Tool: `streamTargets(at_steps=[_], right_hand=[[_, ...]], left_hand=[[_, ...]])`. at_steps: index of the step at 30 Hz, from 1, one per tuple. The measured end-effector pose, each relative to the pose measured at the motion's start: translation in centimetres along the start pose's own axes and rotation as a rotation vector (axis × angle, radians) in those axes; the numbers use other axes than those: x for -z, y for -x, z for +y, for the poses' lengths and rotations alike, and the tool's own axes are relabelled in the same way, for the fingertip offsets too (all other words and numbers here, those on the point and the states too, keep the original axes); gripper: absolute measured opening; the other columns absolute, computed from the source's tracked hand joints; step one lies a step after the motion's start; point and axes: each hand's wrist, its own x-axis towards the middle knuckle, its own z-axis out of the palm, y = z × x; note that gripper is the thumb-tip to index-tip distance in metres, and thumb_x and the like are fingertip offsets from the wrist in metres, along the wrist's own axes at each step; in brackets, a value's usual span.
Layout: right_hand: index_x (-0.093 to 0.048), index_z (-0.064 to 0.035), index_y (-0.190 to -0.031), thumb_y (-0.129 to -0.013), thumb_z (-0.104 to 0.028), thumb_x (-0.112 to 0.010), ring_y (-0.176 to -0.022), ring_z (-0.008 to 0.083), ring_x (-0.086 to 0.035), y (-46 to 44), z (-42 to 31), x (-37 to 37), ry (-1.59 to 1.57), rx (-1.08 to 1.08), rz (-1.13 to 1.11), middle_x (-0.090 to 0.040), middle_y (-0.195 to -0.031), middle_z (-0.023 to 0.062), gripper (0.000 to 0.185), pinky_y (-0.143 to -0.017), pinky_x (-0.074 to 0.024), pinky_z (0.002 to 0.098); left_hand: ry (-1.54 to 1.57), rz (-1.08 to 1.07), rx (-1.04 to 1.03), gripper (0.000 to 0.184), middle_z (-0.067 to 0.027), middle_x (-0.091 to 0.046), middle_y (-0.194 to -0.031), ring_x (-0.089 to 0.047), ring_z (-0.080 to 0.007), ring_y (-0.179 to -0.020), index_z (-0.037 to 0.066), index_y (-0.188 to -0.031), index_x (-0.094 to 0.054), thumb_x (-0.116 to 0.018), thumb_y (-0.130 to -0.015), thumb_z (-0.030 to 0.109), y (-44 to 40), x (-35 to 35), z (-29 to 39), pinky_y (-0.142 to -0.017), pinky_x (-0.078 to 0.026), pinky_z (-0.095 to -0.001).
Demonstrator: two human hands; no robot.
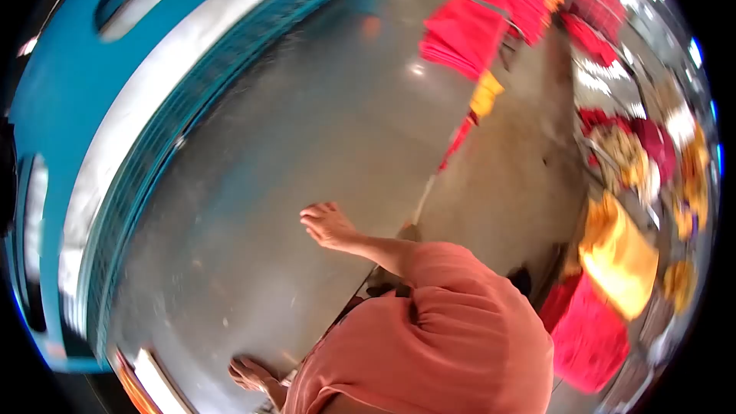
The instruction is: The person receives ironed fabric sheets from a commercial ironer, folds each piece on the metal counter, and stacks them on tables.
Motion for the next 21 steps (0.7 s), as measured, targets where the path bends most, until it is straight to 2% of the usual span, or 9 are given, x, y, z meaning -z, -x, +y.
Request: streamTargets(at_steps=[2, 11, 17, 20, 21], right_hand=[[-0.054, -0.0094, -0.100, -0.082, -0.014, -0.056, -0.105, 0.0178, -0.045, 0.0, 0.7, -0.4, -0.033, -0.013, -0.009, -0.050, -0.111, 0.0030, 0.018, -0.088, -0.0322, 0.0385], [-0.055, -0.0103, -0.095, -0.081, -0.012, -0.055, -0.102, 0.0161, -0.045, 0.7, 0.6, 0.1, -0.059, -0.017, 0.056, -0.051, -0.102, 0.0010, 0.014, -0.088, -0.0321, 0.0358], [-0.055, -0.0100, -0.091, -0.078, -0.010, -0.056, -0.103, 0.0161, -0.044, 1.3, 0.2, -1.5, 0.019, -0.046, 0.104, -0.051, -0.102, 0.0009, 0.013, -0.089, -0.0317, 0.0361], [-0.054, -0.0096, -0.092, -0.076, -0.011, -0.058, -0.106, 0.0177, -0.043, 1.6, -2.4, -3.5, 0.071, -0.244, 0.145, -0.051, -0.105, 0.0028, 0.017, -0.089, -0.0323, 0.0382], [-0.054, -0.0094, -0.093, -0.075, -0.012, -0.058, -0.107, 0.0189, -0.042, 2.2, -3.9, -4.4, 0.101, -0.251, 0.209, -0.050, -0.106, 0.0040, 0.019, -0.090, -0.0323, 0.0390]], left_hand=[[0.000, -0.027, -0.019, 0.035, -0.0126, -0.045, -0.125, -0.044, -0.0319, -0.112, 0.012, -0.115, -0.054, -0.052, -0.083, 0.027, 0.5, 0.6, 1.5, -0.091, -0.037, -0.0418], [0.287, -0.137, -0.573, 0.034, -0.0139, -0.044, -0.126, -0.043, -0.0322, -0.113, 0.011, -0.114, -0.054, -0.051, -0.083, 0.025, 0.2, -1.6, 4.9, -0.091, -0.037, -0.0414], [0.477, -0.227, -0.915, 0.034, -0.0148, -0.043, -0.126, -0.043, -0.0325, -0.113, 0.010, -0.114, -0.055, -0.051, -0.083, 0.025, -1.8, -3.0, 4.4, -0.091, -0.037, -0.0411], [0.544, -0.265, -1.032, 0.034, -0.0152, -0.043, -0.127, -0.043, -0.0326, -0.113, 0.009, -0.113, -0.055, -0.051, -0.083, 0.024, -3.3, -3.7, 2.6, -0.091, -0.038, -0.0410], [0.558, -0.272, -1.056, 0.034, -0.0154, -0.042, -0.127, -0.043, -0.0326, -0.113, 0.009, -0.113, -0.055, -0.051, -0.083, 0.024, -3.6, -4.1, 1.8, -0.090, -0.038, -0.0409]])
